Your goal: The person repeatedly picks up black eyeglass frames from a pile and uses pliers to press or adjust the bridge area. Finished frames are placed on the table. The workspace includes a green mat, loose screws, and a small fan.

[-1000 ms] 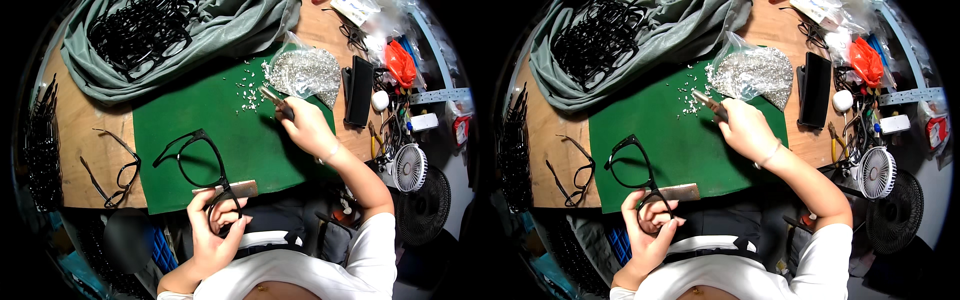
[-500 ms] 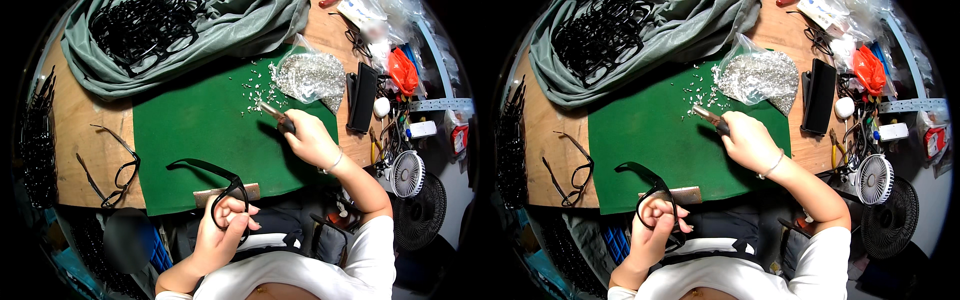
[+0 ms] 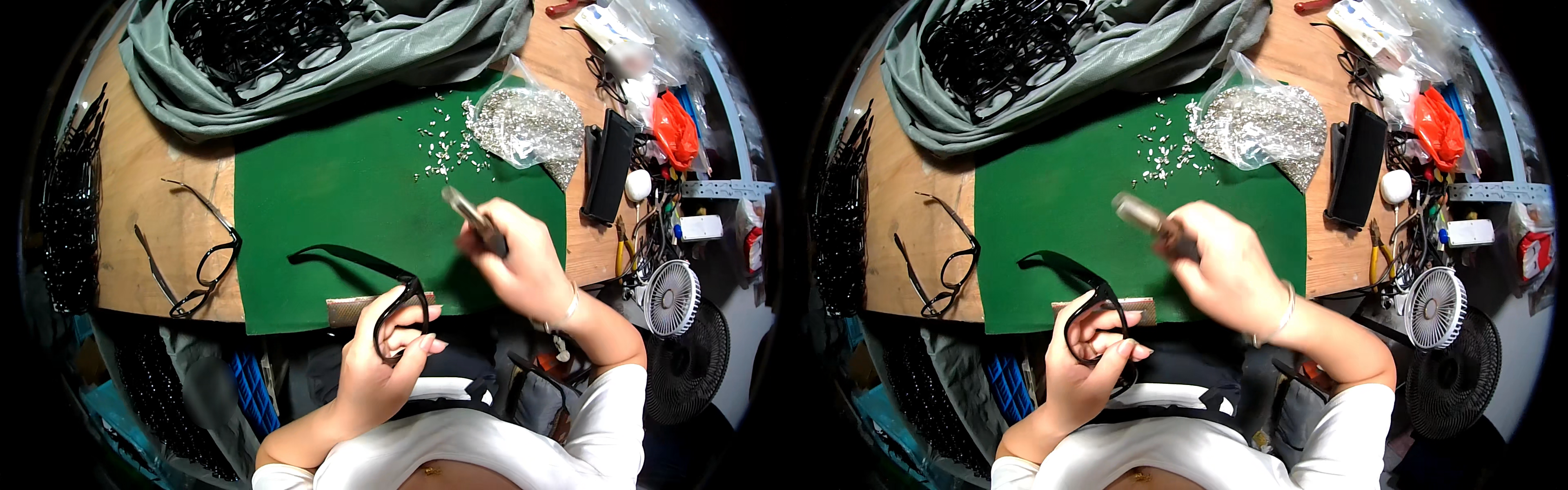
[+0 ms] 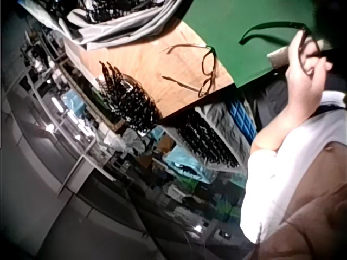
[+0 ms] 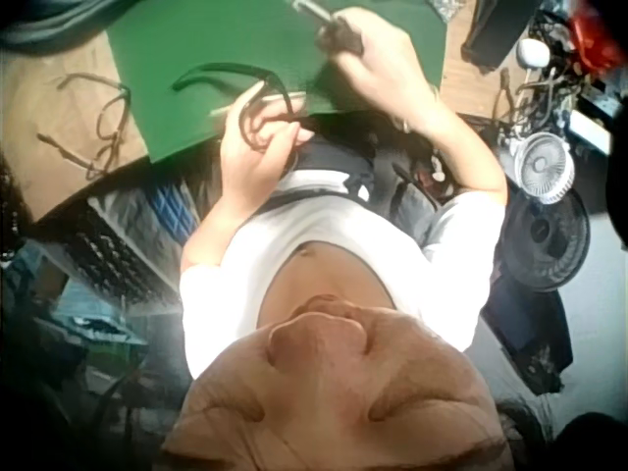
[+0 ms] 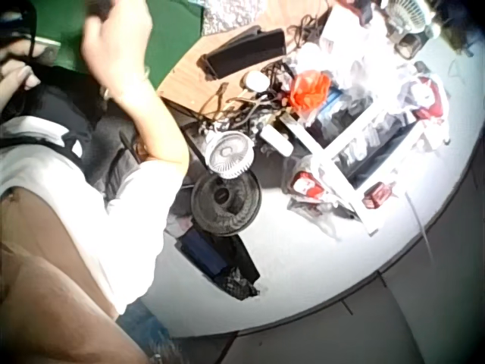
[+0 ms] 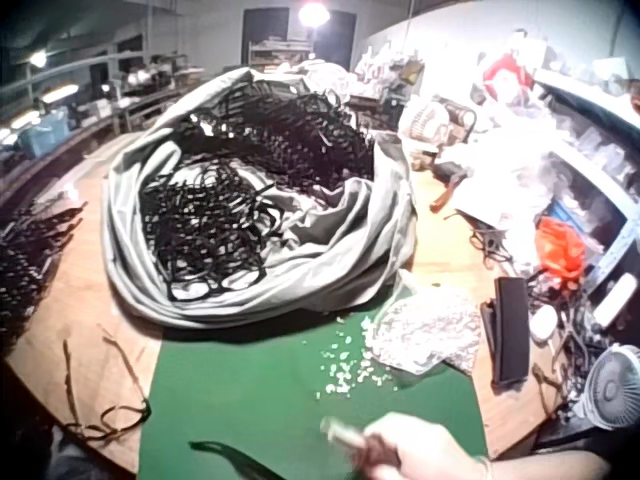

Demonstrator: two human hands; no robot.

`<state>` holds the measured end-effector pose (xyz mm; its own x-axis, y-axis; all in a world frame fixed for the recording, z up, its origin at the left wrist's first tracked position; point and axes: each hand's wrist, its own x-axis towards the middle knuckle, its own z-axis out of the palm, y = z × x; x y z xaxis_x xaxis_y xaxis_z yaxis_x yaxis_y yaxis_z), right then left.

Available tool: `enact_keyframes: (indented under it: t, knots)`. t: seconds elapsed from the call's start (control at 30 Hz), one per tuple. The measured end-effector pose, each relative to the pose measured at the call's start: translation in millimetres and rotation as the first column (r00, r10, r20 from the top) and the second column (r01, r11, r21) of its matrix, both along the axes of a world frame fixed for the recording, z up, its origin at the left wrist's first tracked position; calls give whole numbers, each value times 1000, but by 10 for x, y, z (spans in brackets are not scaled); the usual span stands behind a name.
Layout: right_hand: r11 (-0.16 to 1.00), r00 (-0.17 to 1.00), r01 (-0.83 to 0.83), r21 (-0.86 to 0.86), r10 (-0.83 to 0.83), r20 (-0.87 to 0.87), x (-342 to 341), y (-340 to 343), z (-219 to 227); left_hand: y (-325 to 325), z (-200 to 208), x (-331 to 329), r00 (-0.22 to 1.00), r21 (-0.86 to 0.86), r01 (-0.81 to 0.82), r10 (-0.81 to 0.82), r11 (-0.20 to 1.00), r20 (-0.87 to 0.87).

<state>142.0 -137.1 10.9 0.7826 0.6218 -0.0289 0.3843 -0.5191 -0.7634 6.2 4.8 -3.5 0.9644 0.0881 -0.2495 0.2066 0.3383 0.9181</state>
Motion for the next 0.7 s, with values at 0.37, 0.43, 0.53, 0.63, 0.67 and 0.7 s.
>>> enact_keyframes:
  t: [0.37,0.43,0.53,0.63,0.67,0.7]
  knots:
    - [858,511,419,297,48,-858,-292,242,135,-128,48,20,997,66,-19,14,998,73]
    - [877,416,402,264,83,-906,-261,211,179,-64,110,39,999,5,43,-43,999,20]
    - [861,273,422,285,179,-945,-257,197,279,89,283,46,987,-315,112,-141,942,-71]
    - [885,266,370,281,189,-945,-281,156,297,165,326,-20,981,-420,160,-192,893,-36]
    - [861,226,406,306,231,-947,-284,156,390,187,351,-37,980,-451,151,-193,880,-49]
    - [902,382,310,302,172,-908,-296,136,360,228,398,-34,979,-412,153,-195,898,-63]
